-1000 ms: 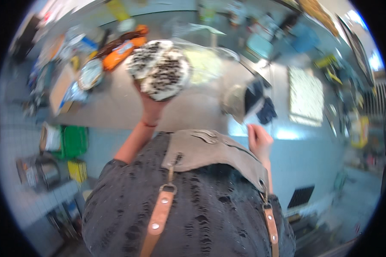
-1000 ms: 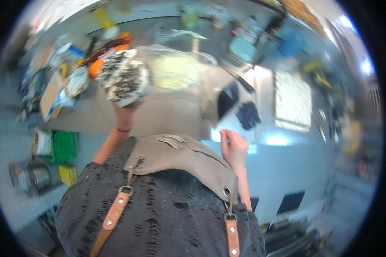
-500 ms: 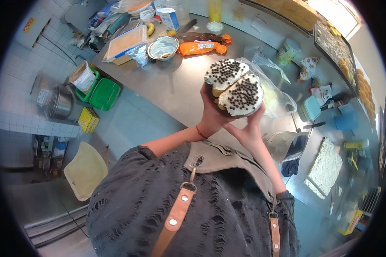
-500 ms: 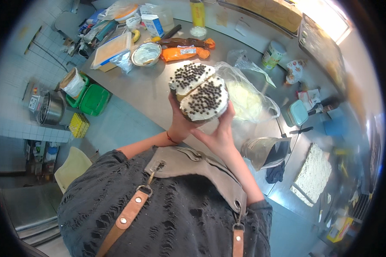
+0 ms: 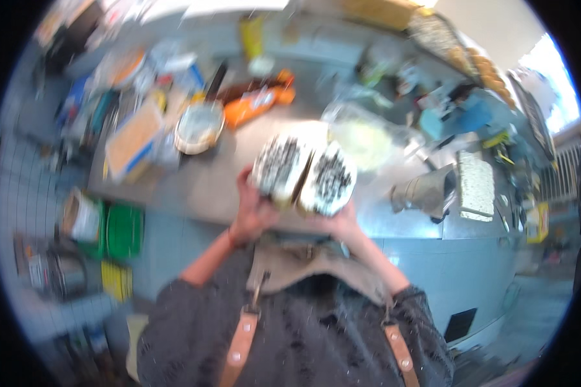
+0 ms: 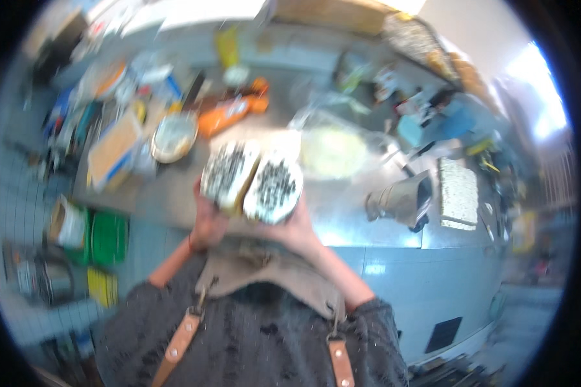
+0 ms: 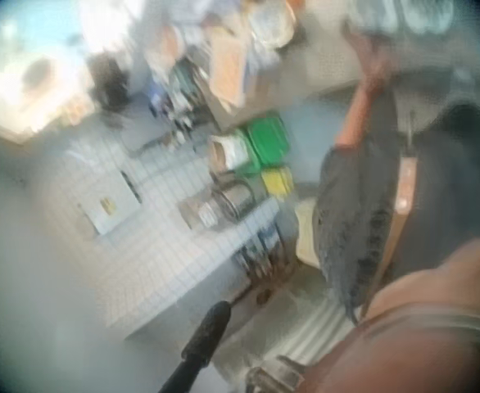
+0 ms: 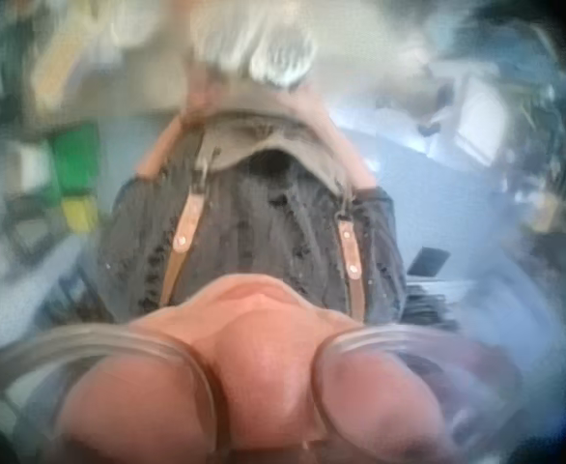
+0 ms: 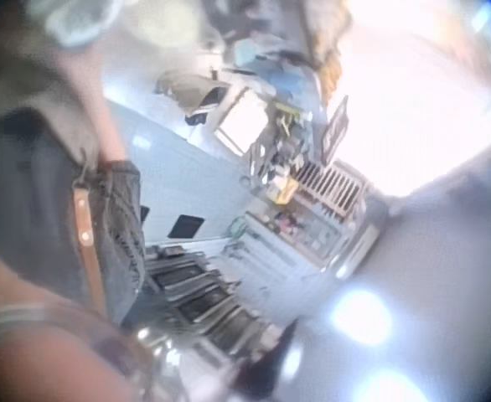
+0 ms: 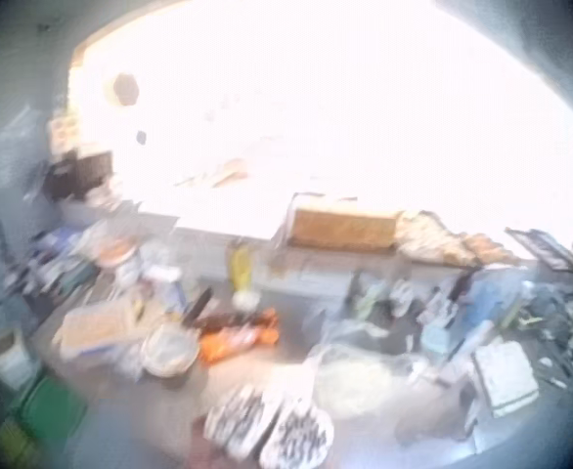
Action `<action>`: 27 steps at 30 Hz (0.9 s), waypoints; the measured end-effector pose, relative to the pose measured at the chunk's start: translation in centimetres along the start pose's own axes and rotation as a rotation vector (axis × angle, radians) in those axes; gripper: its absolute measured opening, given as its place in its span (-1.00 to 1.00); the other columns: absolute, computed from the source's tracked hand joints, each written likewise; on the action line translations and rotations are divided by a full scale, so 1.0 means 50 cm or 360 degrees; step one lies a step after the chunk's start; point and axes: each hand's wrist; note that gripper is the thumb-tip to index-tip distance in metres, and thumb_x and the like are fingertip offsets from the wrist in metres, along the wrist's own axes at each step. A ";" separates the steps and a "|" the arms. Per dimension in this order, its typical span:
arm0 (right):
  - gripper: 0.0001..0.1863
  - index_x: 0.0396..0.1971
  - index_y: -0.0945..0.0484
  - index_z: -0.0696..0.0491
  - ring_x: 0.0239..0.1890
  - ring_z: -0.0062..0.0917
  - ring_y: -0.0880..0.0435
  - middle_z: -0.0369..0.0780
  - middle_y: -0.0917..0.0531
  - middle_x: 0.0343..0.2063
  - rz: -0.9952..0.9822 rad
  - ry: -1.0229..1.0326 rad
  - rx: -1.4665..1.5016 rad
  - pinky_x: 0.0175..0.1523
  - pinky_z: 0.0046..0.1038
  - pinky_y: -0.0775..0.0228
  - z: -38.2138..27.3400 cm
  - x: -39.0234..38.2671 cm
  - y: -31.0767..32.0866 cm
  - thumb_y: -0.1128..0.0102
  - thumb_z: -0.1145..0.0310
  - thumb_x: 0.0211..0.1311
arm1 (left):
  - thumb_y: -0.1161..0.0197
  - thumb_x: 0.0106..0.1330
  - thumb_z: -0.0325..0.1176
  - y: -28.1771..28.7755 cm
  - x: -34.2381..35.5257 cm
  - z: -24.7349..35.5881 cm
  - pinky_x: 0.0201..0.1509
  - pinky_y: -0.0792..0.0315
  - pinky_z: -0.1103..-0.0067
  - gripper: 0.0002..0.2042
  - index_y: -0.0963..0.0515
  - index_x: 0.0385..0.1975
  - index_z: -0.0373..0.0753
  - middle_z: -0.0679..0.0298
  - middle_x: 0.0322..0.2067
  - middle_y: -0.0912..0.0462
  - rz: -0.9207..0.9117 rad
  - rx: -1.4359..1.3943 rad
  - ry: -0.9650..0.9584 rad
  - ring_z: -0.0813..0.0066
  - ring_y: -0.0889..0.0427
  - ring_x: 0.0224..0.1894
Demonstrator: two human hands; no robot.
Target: The person retrieves a sheet of white icing from a plastic bag, places it on the counter, and then picks up two pastries. They sprinkle black seeds onto the iced surfaces of the pastries and place them on a tray.
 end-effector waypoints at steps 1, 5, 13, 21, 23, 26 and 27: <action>0.19 0.51 0.03 0.10 0.42 -0.41 -0.35 -0.13 -0.33 0.37 0.0027 0.0127 -0.0156 0.49 -0.25 -0.23 -0.008 -0.005 -0.007 -0.64 0.49 -0.06 | -0.49 0.09 -0.47 0.007 0.012 0.001 0.53 -0.21 0.22 0.10 0.28 0.49 -0.12 0.11 0.44 -0.17 0.0049 0.0299 -0.0045 0.15 -0.25 0.50; 0.23 0.55 0.09 0.08 0.48 -0.45 -0.25 -0.17 -0.28 0.42 0.0054 -0.0120 0.0206 0.55 -0.26 -0.10 -0.031 -0.021 -0.020 -0.63 0.49 -0.05 | -0.70 -0.10 -0.45 0.025 0.018 0.005 0.40 -0.42 0.33 0.03 -0.17 0.42 -0.28 0.15 0.25 -0.51 -0.0026 0.0327 0.0254 0.32 -0.53 0.29; 0.21 0.48 -0.04 0.04 0.40 -0.45 -0.36 -0.20 -0.37 0.34 0.0361 0.0243 -0.0028 0.47 -0.30 -0.21 -0.008 -0.066 0.144 -0.67 0.50 -0.20 | -0.29 0.02 -0.70 0.057 0.020 -0.059 0.29 -0.48 0.37 -0.34 -0.46 0.25 -0.29 0.25 0.15 -0.59 0.0228 0.0129 0.0238 0.33 -0.60 0.19; -0.04 0.33 -0.31 0.01 0.21 -0.16 -0.59 -0.09 -0.52 0.19 0.0919 0.0662 -0.1641 0.27 -0.28 -0.49 -0.090 -0.079 0.429 -0.59 0.52 -0.20 | -0.22 0.08 -0.76 0.046 0.033 -0.074 0.46 -0.32 0.27 -0.27 -0.32 0.37 -0.29 0.26 0.29 -0.46 0.0362 -0.0091 0.0120 0.27 -0.44 0.35; -0.04 0.34 -0.29 0.02 0.19 -0.22 -0.60 -0.11 -0.52 0.20 0.0967 0.0549 -0.1551 0.24 -0.29 -0.49 -0.090 -0.036 0.464 -0.61 0.48 -0.14 | -0.27 0.13 -0.68 0.028 0.041 -0.075 0.48 -0.29 0.25 -0.27 -0.29 0.40 -0.29 0.25 0.32 -0.43 0.0323 -0.0117 0.0118 0.25 -0.40 0.39; -0.06 0.35 -0.27 0.08 0.15 -0.45 -0.60 -0.18 -0.55 0.16 0.0898 0.0223 -0.0904 0.19 -0.33 -0.51 -0.064 0.059 0.513 -0.66 0.35 -0.02 | -0.42 0.23 -0.43 0.006 0.061 -0.083 0.51 -0.25 0.21 -0.23 -0.21 0.45 -0.27 0.23 0.38 -0.37 0.0137 -0.0192 0.0159 0.22 -0.35 0.43; -0.03 0.37 -0.24 0.06 0.10 -0.43 -0.64 -0.15 -0.57 0.12 0.0886 0.0090 -0.0609 0.15 -0.38 -0.53 -0.048 0.089 0.524 -0.66 0.35 -0.03 | -0.45 0.25 -0.31 0.003 0.075 -0.090 0.52 -0.23 0.20 -0.20 -0.18 0.47 -0.26 0.23 0.40 -0.35 0.0039 -0.0262 0.0149 0.21 -0.33 0.45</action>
Point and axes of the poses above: each hand's wrist, its own x-axis towards the middle knuckle, its own y-axis out of the back of the hand, z = x × y
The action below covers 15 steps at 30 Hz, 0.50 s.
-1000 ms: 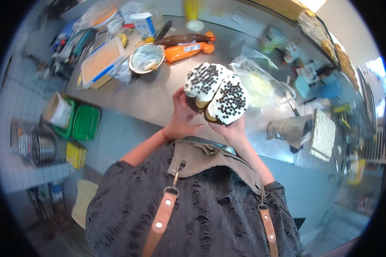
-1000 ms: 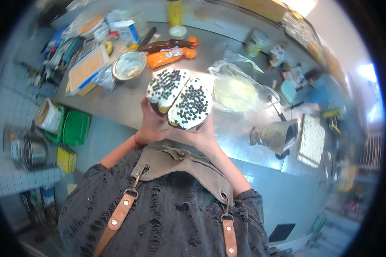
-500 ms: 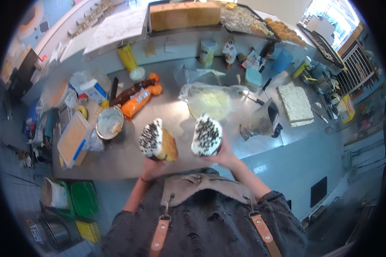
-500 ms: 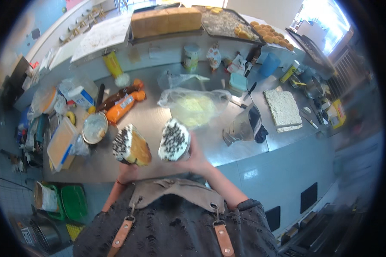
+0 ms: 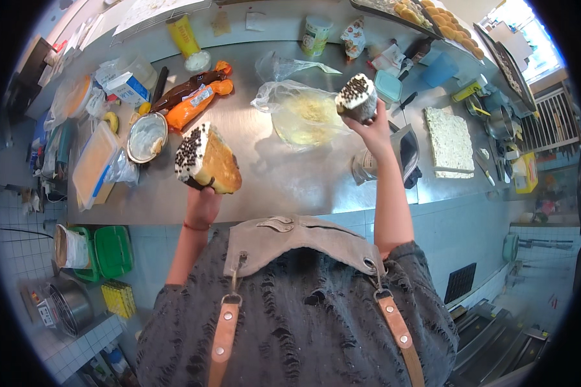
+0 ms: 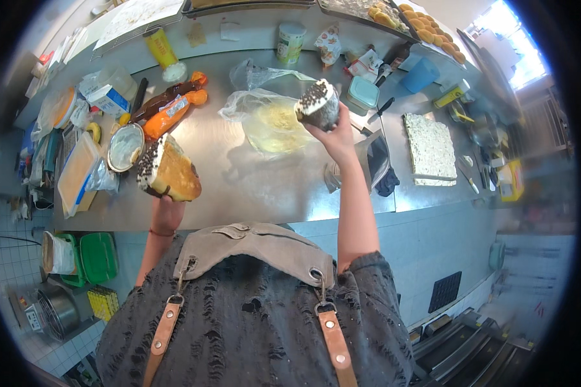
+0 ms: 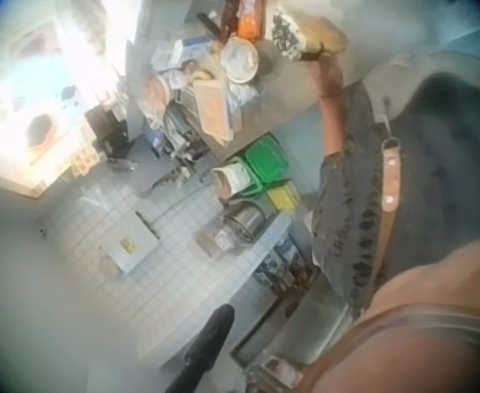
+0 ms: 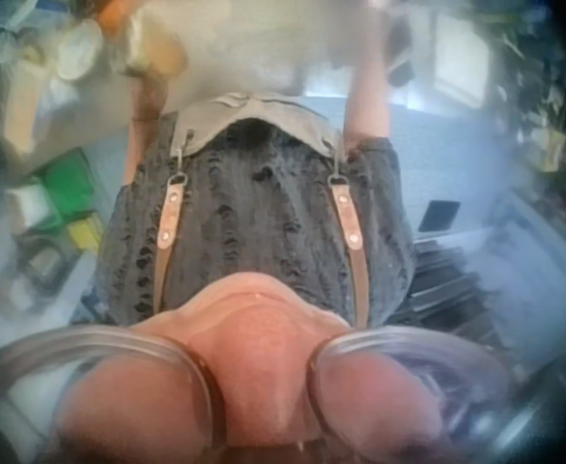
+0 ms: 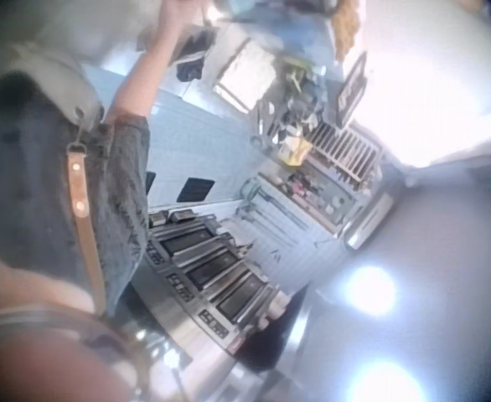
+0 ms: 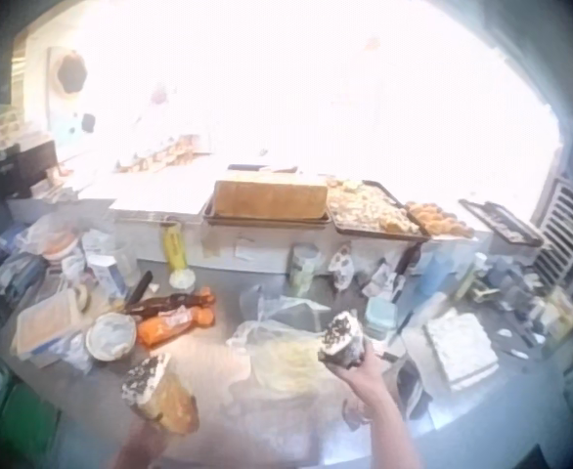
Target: The person retrieves a sheet of white icing from a plastic bag, places it on the counter, and then picks up two pastries. They sprinkle black seeds onto the iced surfaces of the pastries and place them on a tray.
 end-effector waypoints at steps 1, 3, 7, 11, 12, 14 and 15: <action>-0.04 0.36 -0.24 0.05 0.12 -0.43 -0.63 -0.17 -0.57 0.12 -0.0017 -0.0010 0.0082 0.17 -0.37 -0.52 0.018 0.024 -0.013 -0.66 0.37 -0.03 | -0.49 0.28 -0.20 0.001 0.020 -0.008 0.53 -0.21 0.19 -0.16 -0.16 0.48 -0.26 0.22 0.41 -0.33 -0.0070 -0.0072 -0.0006 0.20 -0.31 0.46; -0.05 0.36 -0.24 0.04 0.13 -0.44 -0.62 -0.19 -0.56 0.14 -0.0043 -0.0035 0.0243 0.18 -0.37 -0.51 0.052 0.051 -0.029 -0.65 0.39 -0.03 | -0.48 0.27 -0.02 0.015 0.077 -0.028 0.54 -0.18 0.18 -0.09 -0.12 0.50 -0.25 0.22 0.44 -0.29 -0.0033 0.0071 -0.0002 0.19 -0.29 0.48; -0.08 0.36 -0.25 0.05 0.13 -0.46 -0.61 -0.21 -0.56 0.14 -0.0027 -0.0055 0.0567 0.19 -0.37 -0.52 0.107 0.085 -0.048 -0.63 0.42 0.00 | -0.47 0.27 0.05 0.060 0.219 -0.081 0.57 -0.12 0.18 -0.07 -0.11 0.51 -0.24 0.23 0.44 -0.29 -0.0004 0.0149 -0.0052 0.19 -0.26 0.50; -0.25 0.30 -0.32 0.00 0.17 -0.45 -0.60 -0.24 -0.59 0.13 -0.0048 -0.0168 0.0921 0.22 -0.33 -0.51 0.147 0.123 -0.060 -0.52 0.45 0.12 | -0.46 0.29 0.05 0.080 0.346 -0.133 0.55 -0.16 0.18 -0.09 -0.12 0.50 -0.24 0.25 0.42 -0.33 -0.0110 0.0164 0.0049 0.22 -0.29 0.48; -0.30 0.29 -0.34 -0.01 0.17 -0.45 -0.60 -0.25 -0.60 0.14 -0.0079 -0.0218 0.1016 0.22 -0.32 -0.50 0.157 0.131 -0.064 -0.49 0.45 0.16 | -0.45 0.30 0.05 0.081 0.371 -0.146 0.54 -0.17 0.18 -0.10 -0.12 0.50 -0.24 0.25 0.41 -0.34 -0.0048 0.0178 0.0110 0.23 -0.31 0.47; -0.23 0.31 -0.30 -0.01 0.17 -0.43 -0.60 -0.24 -0.58 0.14 -0.0070 -0.0314 0.1066 0.22 -0.30 -0.52 0.181 0.149 -0.077 -0.50 0.50 0.11 | -0.42 0.32 0.06 0.078 0.414 -0.169 0.52 -0.20 0.20 -0.12 -0.14 0.50 -0.22 0.26 0.39 -0.36 -0.0067 0.0145 0.0126 0.25 -0.34 0.45; -0.23 0.31 -0.31 -0.01 0.17 -0.43 -0.60 -0.24 -0.58 0.14 -0.0073 -0.0343 0.1069 0.24 -0.30 -0.49 0.194 0.154 -0.085 -0.51 0.50 0.11 | -0.42 0.32 0.07 0.076 0.435 -0.178 0.52 -0.20 0.20 -0.13 -0.14 0.50 -0.21 0.26 0.39 -0.37 -0.0044 0.0124 0.0143 0.24 -0.34 0.45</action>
Point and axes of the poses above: each hand's wrist, its own x-axis towards the middle knuckle, its own y-axis out of the back of the hand, z = x × y
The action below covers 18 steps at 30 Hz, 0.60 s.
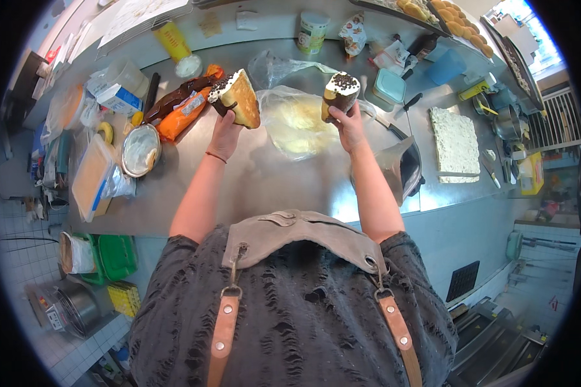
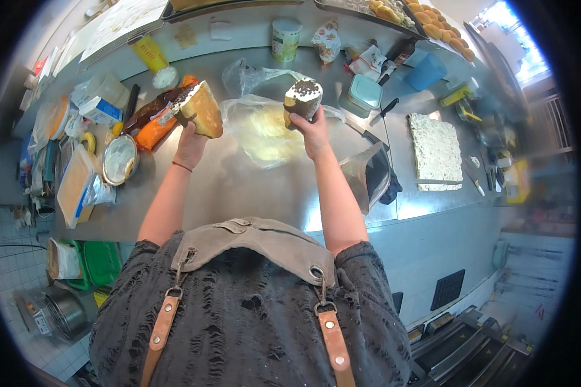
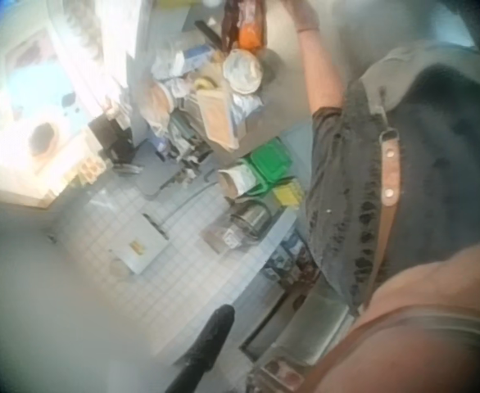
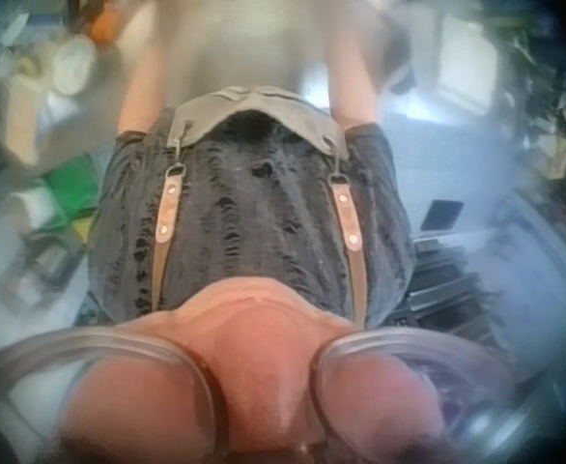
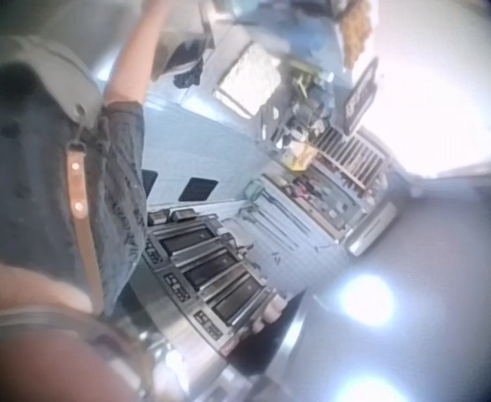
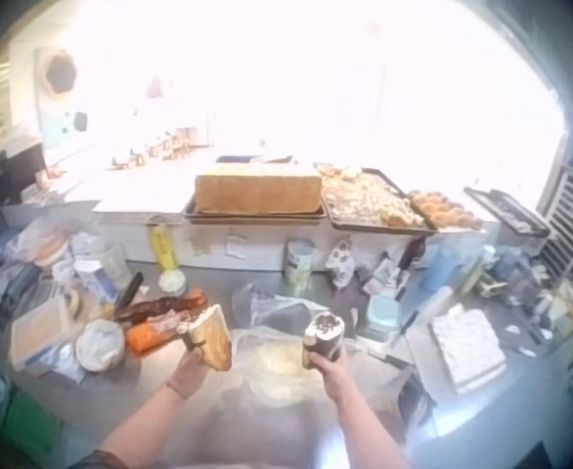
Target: The person retrieves a sheet of white icing from a plastic bag, places it on the counter, and then picks up two pastries. They sprinkle black seeds onto the iced surfaces of the pastries and place them on a tray.
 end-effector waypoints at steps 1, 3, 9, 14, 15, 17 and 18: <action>-0.23 0.31 -0.31 0.00 0.18 -0.44 -0.59 -0.24 -0.58 0.14 -0.0015 -0.0004 0.0017 0.26 -0.30 -0.47 0.014 0.009 0.002 -0.51 0.49 0.10 | -0.42 0.32 0.07 -0.003 0.018 -0.005 0.52 -0.20 0.20 -0.13 -0.14 0.50 -0.20 0.25 0.38 -0.38 -0.0005 -0.0036 -0.0008 0.24 -0.34 0.45; -0.22 0.30 -0.33 0.02 0.21 -0.45 -0.53 -0.26 -0.57 0.14 -0.0024 -0.0006 -0.0088 0.33 -0.31 -0.30 0.047 0.025 0.003 -0.53 0.47 0.07 | -0.40 0.33 0.09 -0.013 0.045 -0.009 0.51 -0.21 0.18 -0.13 -0.13 0.51 -0.16 0.27 0.39 -0.37 0.0026 -0.0003 -0.0024 0.24 -0.33 0.46; -0.14 0.35 -0.30 0.06 0.11 -0.45 -0.60 -0.22 -0.60 0.09 -0.0184 -0.0457 -0.0470 0.19 -0.35 -0.44 0.092 0.024 0.036 -0.56 0.37 0.01 | -0.39 0.29 0.18 -0.056 0.042 0.027 0.53 -0.20 0.17 -0.06 -0.06 0.54 -0.10 0.29 0.46 -0.26 -0.0015 -0.0278 -0.0049 0.24 -0.28 0.49; -0.12 0.36 -0.31 0.11 0.16 -0.43 -0.57 -0.17 -0.60 0.13 -0.0303 -0.0810 -0.0716 0.25 -0.37 -0.39 0.076 -0.025 0.077 -0.55 0.32 0.01 | -0.35 0.16 0.41 -0.070 -0.003 0.049 0.40 -0.42 0.17 0.06 -0.08 0.53 -0.11 0.16 0.41 -0.32 -0.0094 -0.0374 -0.0057 0.15 -0.41 0.40; -0.12 0.36 -0.31 0.11 0.18 -0.42 -0.56 -0.16 -0.60 0.14 -0.0315 -0.0835 -0.0728 0.27 -0.36 -0.37 0.073 -0.032 0.082 -0.55 0.30 0.02 | -0.35 0.15 0.42 -0.070 -0.007 0.051 0.39 -0.44 0.17 0.07 -0.08 0.53 -0.11 0.15 0.41 -0.33 -0.0135 -0.0385 -0.0052 0.15 -0.42 0.39; -0.12 0.36 -0.30 0.12 0.20 -0.41 -0.55 -0.15 -0.60 0.15 -0.0308 -0.0867 -0.0778 0.32 -0.35 -0.32 0.067 -0.040 0.089 -0.54 0.28 0.03 | -0.42 0.11 0.37 -0.069 -0.011 0.058 0.41 -0.42 0.15 0.09 -0.06 0.53 -0.10 0.19 0.42 -0.32 -0.0094 -0.0199 -0.0028 0.16 -0.40 0.41; -0.12 0.37 -0.29 0.12 0.21 -0.42 -0.54 -0.16 -0.59 0.15 -0.0306 -0.0868 -0.0786 0.32 -0.36 -0.32 0.064 -0.041 0.091 -0.54 0.27 0.04 | -0.48 0.08 0.31 -0.070 -0.013 0.061 0.45 -0.38 0.17 0.10 -0.06 0.53 -0.11 0.22 0.43 -0.30 -0.0051 -0.0231 0.0029 0.16 -0.37 0.44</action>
Point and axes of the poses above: each hand's wrist, its own x-axis towards the middle knuckle, its own y-axis out of the back of the hand, z = x × y
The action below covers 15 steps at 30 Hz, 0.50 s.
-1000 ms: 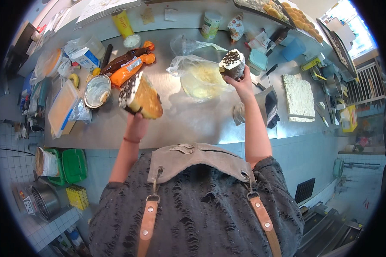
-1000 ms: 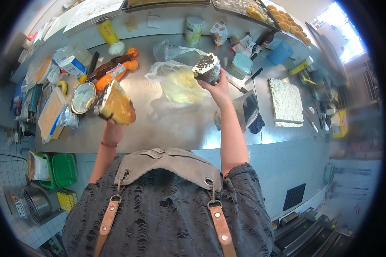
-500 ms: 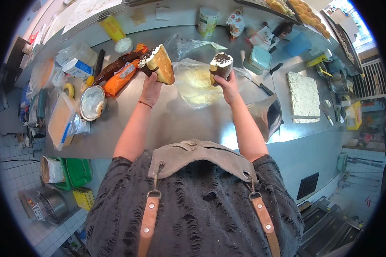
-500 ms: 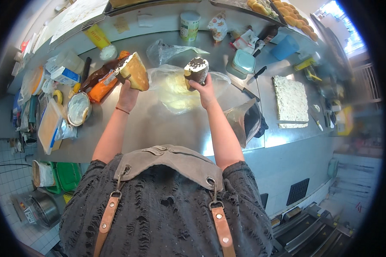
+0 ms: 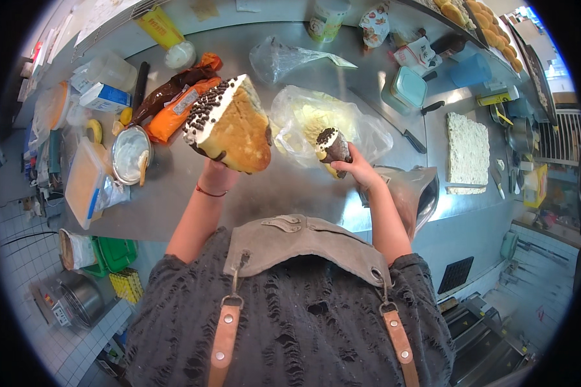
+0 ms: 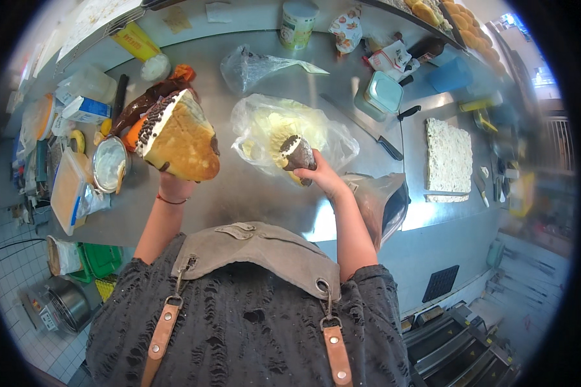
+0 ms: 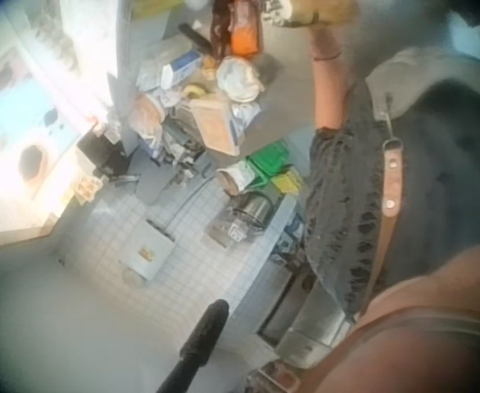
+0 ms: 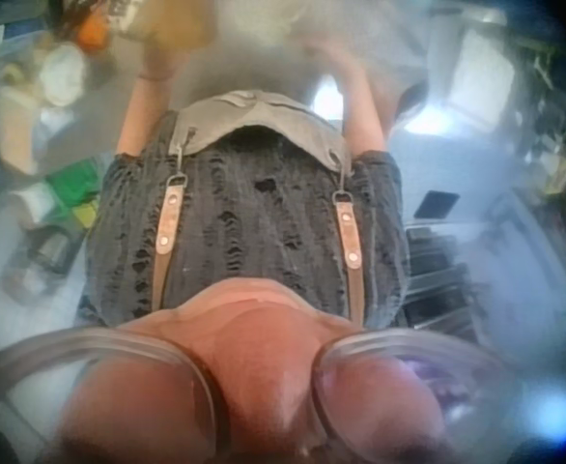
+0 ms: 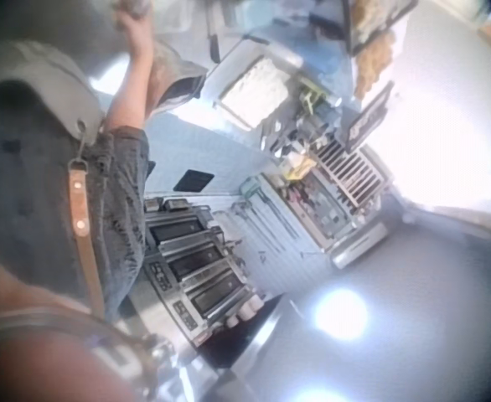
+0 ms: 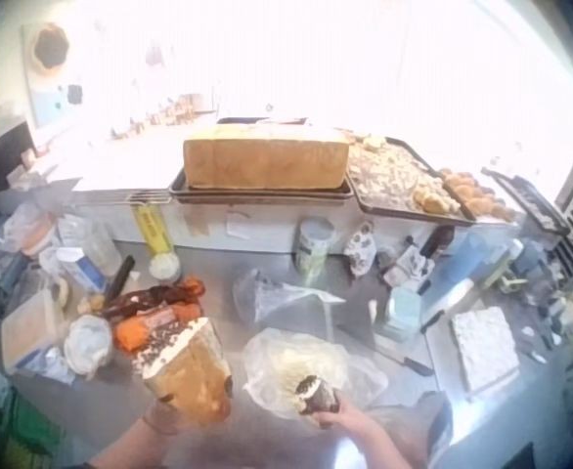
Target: The person retrieves a sheet of white icing from a plastic bag, places it on the counter, and then picks up two pastries. They sprinkle black seeds onto the iced surfaces of the pastries and place them on a tray.
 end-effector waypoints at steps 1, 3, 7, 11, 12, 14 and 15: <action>-0.11 0.38 -0.28 0.13 0.21 -0.42 -0.53 -0.16 -0.59 0.16 0.0012 -0.0023 -0.0016 0.33 -0.37 -0.31 -0.002 0.000 0.001 -0.53 0.27 0.06 | -0.55 0.06 0.25 -0.002 0.000 0.002 0.49 -0.34 0.18 0.12 -0.05 0.53 -0.12 0.24 0.45 -0.28 0.0091 0.0059 0.0051 0.15 -0.34 0.46; -0.11 0.39 -0.28 0.14 0.21 -0.41 -0.53 -0.15 -0.58 0.17 0.0036 -0.0027 -0.0030 0.33 -0.36 -0.31 -0.007 0.004 -0.002 -0.53 0.23 0.07 | -0.53 0.06 0.27 -0.009 -0.001 0.000 0.47 -0.36 0.20 0.12 -0.06 0.52 -0.15 0.24 0.44 -0.30 0.0007 -0.0163 0.0083 0.17 -0.35 0.45; -0.09 0.37 -0.28 0.15 0.20 -0.40 -0.54 -0.11 -0.58 0.17 0.0009 0.0020 -0.0001 0.29 -0.34 -0.35 -0.009 0.013 -0.028 -0.53 0.13 0.06 | -0.45 0.10 0.34 -0.014 0.006 -0.023 0.47 -0.31 0.13 0.09 -0.07 0.53 -0.08 0.26 0.44 -0.30 -0.0049 -0.0166 0.0160 0.18 -0.35 0.45; -0.09 0.40 -0.25 0.10 0.20 -0.44 -0.53 -0.16 -0.56 0.17 -0.0098 -0.0025 0.0156 0.23 -0.36 -0.42 0.005 0.007 -0.054 -0.53 0.15 0.10 | -0.41 0.11 0.38 0.003 -0.002 -0.044 0.46 -0.31 0.10 0.08 -0.07 0.54 -0.05 0.27 0.45 -0.29 -0.0032 -0.0059 0.0166 0.17 -0.35 0.44; -0.09 0.42 -0.23 0.08 0.21 -0.46 -0.53 -0.19 -0.56 0.18 -0.0115 -0.0055 0.0204 0.22 -0.36 -0.43 0.011 0.003 -0.058 -0.52 0.19 0.11 | -0.40 0.12 0.38 0.007 -0.008 -0.047 0.46 -0.31 0.11 0.07 -0.08 0.54 -0.06 0.26 0.44 -0.29 -0.0012 -0.0074 0.0182 0.17 -0.35 0.44; -0.07 0.46 -0.19 0.05 0.22 -0.48 -0.52 -0.22 -0.55 0.19 -0.0146 -0.0101 0.0251 0.20 -0.38 -0.44 0.024 -0.004 -0.063 -0.52 0.23 0.12 | -0.40 0.13 0.37 0.011 -0.016 -0.053 0.46 -0.31 0.10 0.05 -0.09 0.53 -0.06 0.26 0.43 -0.31 -0.0092 -0.0161 0.0270 0.17 -0.36 0.43; -0.06 0.47 -0.18 0.04 0.22 -0.48 -0.52 -0.22 -0.55 0.19 -0.0171 -0.0100 0.0263 0.20 -0.40 -0.44 0.032 -0.008 -0.065 -0.52 0.22 0.12 | -0.39 0.14 0.37 0.010 -0.018 -0.057 0.46 -0.31 0.09 0.05 -0.10 0.53 -0.06 0.26 0.43 -0.32 -0.0120 -0.0203 0.0309 0.18 -0.36 0.43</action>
Point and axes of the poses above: each hand's wrist, its own x-axis towards the middle knuckle, its own y-axis out of the back of the hand, z = x × y
